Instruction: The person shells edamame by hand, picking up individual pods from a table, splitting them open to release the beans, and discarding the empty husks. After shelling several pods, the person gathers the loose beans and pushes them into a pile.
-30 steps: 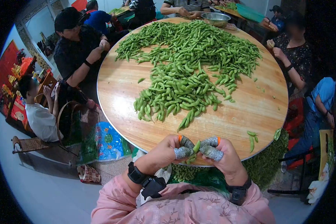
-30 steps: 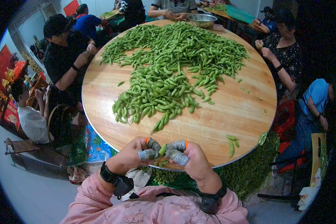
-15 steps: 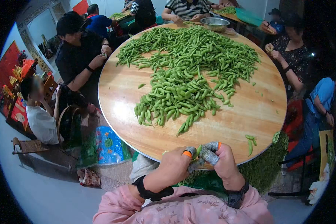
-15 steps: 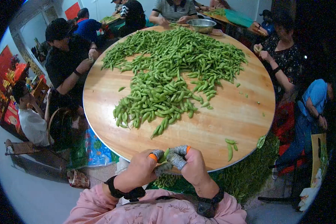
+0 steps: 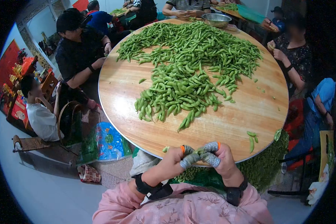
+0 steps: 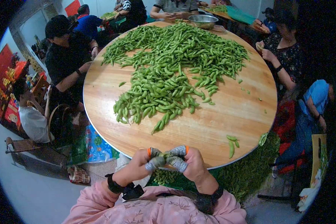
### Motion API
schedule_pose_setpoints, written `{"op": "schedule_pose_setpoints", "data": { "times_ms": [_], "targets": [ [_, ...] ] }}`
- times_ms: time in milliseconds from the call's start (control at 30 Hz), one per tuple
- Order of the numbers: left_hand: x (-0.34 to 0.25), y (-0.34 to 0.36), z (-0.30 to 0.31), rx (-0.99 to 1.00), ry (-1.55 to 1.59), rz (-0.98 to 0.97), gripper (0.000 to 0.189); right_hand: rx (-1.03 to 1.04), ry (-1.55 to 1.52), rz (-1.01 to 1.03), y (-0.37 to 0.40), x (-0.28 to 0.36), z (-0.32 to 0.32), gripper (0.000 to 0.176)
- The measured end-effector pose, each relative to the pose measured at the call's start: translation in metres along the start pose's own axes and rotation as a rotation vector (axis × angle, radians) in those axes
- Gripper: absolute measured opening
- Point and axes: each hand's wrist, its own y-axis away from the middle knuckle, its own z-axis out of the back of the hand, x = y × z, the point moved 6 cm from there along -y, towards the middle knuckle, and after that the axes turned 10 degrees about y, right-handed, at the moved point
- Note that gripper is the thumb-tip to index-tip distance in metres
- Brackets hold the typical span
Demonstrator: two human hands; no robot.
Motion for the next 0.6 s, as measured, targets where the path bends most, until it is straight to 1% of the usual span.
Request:
{"op": "schedule_pose_setpoints", "data": {
  "times_ms": [33,67,100,133,200,267,300,333,367,400,433,500,533,567,600],
  "targets": [
    [-0.002,0.000,0.001,-0.002,0.000,0.001,0.032,0.002,0.061,-0.007,0.001,0.006,-0.002,0.010],
    [-0.007,0.000,0.002,0.012,-0.087,-0.055,0.028,0.003,0.123,-0.012,0.003,0.010,-0.004,0.009],
    [-0.011,0.000,0.002,0.028,-0.173,-0.111,0.024,0.003,0.123,-0.012,0.003,0.011,-0.005,0.009],
    [-0.012,0.000,0.002,0.028,-0.174,-0.111,0.024,0.014,0.160,0.010,0.004,0.013,-0.007,0.009],
    [-0.005,0.000,0.003,0.008,-0.192,-0.007,0.015,0.025,0.196,0.032,0.005,0.017,-0.009,0.009],
    [0.008,-0.001,0.004,0.009,-0.177,0.012,0.013,0.009,0.294,-0.020,0.005,0.016,-0.008,0.011],
    [0.012,-0.002,0.005,0.009,-0.162,0.031,0.013,0.009,0.293,-0.020,0.006,0.015,-0.007,0.011],
    [0.012,-0.003,0.006,0.010,-0.162,0.031,0.013,-0.093,0.390,-0.010,0.008,0.013,0.002,0.011],
    [0.006,-0.005,0.007,0.055,-0.252,-0.007,0.015,-0.196,0.486,-0.001,0.011,0.013,0.012,0.011],
    [-0.002,-0.008,0.009,0.099,-0.341,-0.045,0.019,-0.266,0.544,0.001,0.015,0.018,0.025,0.013],
    [-0.010,-0.012,0.016,0.101,-0.342,-0.045,0.019,-0.337,0.601,0.004,0.022,0.027,0.041,0.015],
    [-0.024,-0.026,0.041,-0.022,-0.592,0.044,0.032,-0.527,0.721,-0.042,0.037,0.041,0.077,0.020],
    [-0.024,-0.035,0.049,-0.021,-0.591,0.044,0.032,-0.631,0.814,-0.036,0.046,0.046,0.097,0.022],
    [-0.023,-0.047,0.057,0.005,-0.811,-0.026,0.031,-0.735,0.908,-0.030,0.055,0.051,0.113,0.023],
    [-0.021,-0.057,0.061,0.031,-1.031,-0.098,0.031,-0.736,0.910,-0.029,0.061,0.054,0.122,0.023]
  ]
}}
